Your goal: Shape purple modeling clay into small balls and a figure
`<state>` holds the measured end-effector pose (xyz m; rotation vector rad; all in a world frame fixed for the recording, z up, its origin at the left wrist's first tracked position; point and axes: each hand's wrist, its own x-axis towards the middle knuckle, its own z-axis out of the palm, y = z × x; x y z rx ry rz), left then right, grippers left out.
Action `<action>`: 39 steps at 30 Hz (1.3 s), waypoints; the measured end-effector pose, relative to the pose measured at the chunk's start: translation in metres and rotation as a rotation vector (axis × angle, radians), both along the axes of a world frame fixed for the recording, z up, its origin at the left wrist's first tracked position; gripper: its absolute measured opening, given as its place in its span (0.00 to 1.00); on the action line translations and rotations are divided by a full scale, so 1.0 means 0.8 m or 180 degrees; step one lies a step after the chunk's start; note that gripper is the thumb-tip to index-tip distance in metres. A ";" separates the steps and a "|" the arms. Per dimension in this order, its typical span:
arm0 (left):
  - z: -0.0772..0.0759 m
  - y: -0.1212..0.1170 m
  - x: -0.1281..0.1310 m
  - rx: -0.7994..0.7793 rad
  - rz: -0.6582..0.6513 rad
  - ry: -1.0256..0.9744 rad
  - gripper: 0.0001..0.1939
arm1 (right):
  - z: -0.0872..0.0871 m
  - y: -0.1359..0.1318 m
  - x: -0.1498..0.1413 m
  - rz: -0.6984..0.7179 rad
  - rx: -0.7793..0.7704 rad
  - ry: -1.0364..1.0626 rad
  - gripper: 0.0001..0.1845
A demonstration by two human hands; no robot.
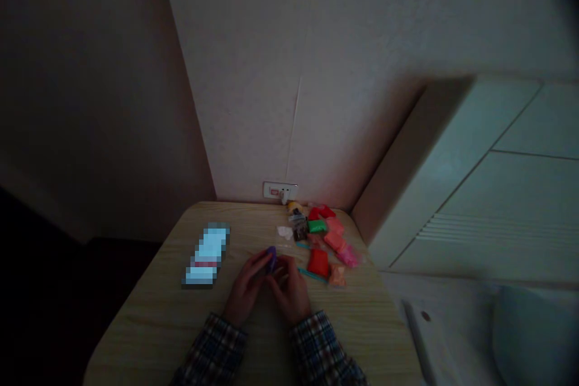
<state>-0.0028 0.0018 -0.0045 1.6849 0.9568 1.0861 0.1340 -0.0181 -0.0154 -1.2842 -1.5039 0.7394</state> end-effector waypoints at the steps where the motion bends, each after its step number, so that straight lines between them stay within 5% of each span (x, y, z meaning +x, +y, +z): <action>1: 0.000 0.000 0.000 -0.0003 0.0007 -0.0006 0.20 | -0.001 0.000 0.000 -0.0016 -0.0010 -0.0016 0.19; 39: 0.000 0.003 -0.003 -0.0091 -0.0035 -0.0073 0.20 | 0.004 -0.003 0.000 0.0031 0.0052 -0.0101 0.21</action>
